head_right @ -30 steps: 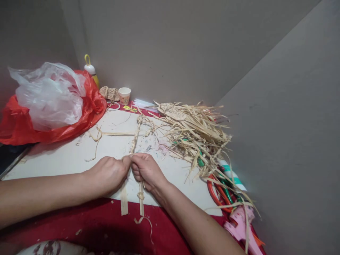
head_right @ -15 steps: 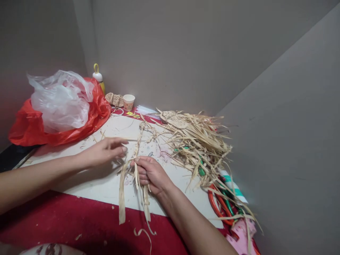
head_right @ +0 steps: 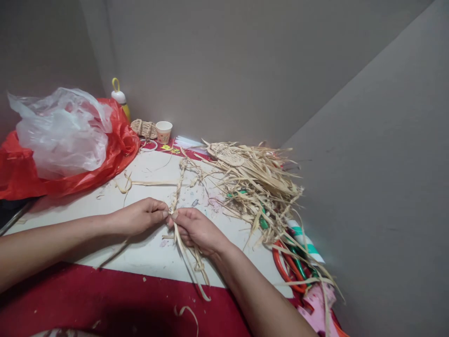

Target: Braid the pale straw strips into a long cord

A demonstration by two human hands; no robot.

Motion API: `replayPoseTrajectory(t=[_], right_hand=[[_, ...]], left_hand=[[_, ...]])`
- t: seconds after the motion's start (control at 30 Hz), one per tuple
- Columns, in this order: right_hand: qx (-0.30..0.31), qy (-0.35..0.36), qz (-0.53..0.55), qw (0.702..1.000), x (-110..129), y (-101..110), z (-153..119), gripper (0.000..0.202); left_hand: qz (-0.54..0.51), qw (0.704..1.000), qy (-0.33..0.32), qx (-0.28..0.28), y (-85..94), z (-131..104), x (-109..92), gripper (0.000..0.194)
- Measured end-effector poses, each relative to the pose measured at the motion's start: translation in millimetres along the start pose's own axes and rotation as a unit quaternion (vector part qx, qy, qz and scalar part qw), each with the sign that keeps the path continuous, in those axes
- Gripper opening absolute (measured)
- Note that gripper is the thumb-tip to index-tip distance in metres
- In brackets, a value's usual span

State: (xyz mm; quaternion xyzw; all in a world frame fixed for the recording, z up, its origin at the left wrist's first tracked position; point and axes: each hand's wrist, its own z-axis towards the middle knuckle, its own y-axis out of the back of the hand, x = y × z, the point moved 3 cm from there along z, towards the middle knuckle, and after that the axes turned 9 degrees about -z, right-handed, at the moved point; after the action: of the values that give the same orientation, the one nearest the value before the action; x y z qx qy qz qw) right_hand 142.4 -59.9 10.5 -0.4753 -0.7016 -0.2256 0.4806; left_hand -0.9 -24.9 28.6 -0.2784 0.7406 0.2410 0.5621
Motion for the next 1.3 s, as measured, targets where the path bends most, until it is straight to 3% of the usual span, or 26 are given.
replayPoseTrajectory(t=[0.23,0.43,0.57,0.63,0.73,0.8,0.87,1.0,1.1,1.17,1.23,1.3], right_hand=[[-0.063,0.069,-0.166,0.982,2.7,0.7,-0.5,0.027],[-0.121,0.144,-0.381,0.905,8.6,0.3,-5.0,0.024],[-0.157,0.127,-0.469,0.86,19.6,3.5,-16.8,0.026],[-0.171,0.106,-0.461,0.864,24.9,3.2,-23.2,0.029],[-0.147,0.096,-0.401,0.899,25.7,-6.8,-28.2,0.029],[-0.136,0.115,-0.412,0.894,21.3,-16.9,-28.0,0.028],[-0.149,0.13,-0.48,0.855,14.4,-25.5,-25.5,0.026],[-0.182,0.101,-0.632,0.746,3.1,-36.3,-21.5,0.023],[-0.147,0.083,-0.695,0.699,6.6,-45.3,-30.3,0.026],[-0.078,0.095,-0.689,0.714,14.1,-51.7,-42.7,0.025],[0.002,0.11,-0.642,0.759,23.1,-54.1,-55.8,0.025],[0.019,0.122,-0.579,0.806,32.0,-47.6,-62.6,0.029]], left_hand=[[-0.033,0.999,0.031,0.012,-3.4,10.9,5.4,0.024],[-0.08,0.993,0.081,-0.016,-6.1,15.1,11.9,0.022],[-0.026,0.998,0.035,-0.047,-4.7,15.8,14.5,0.022],[-0.012,0.998,0.018,-0.054,-4.4,15.4,14.4,0.022],[-0.037,0.998,0.017,-0.055,-6.7,13.8,13.1,0.024],[-0.074,0.995,0.019,-0.061,-9.6,12.4,11.5,0.025],[-0.115,0.99,0.02,-0.075,-12.9,10.7,10.0,0.026],[-0.166,0.981,0.043,-0.094,-18.5,6.3,9.3,0.03],[-0.176,0.977,0.067,-0.099,-18.7,2.8,9.6,0.025],[-0.173,0.978,0.077,-0.091,-16.7,0.9,9.6,0.023],[-0.172,0.978,0.084,-0.08,-13.7,-0.6,9.2,0.023],[-0.18,0.977,0.089,-0.074,-10.6,-2.1,8.2,0.022]])
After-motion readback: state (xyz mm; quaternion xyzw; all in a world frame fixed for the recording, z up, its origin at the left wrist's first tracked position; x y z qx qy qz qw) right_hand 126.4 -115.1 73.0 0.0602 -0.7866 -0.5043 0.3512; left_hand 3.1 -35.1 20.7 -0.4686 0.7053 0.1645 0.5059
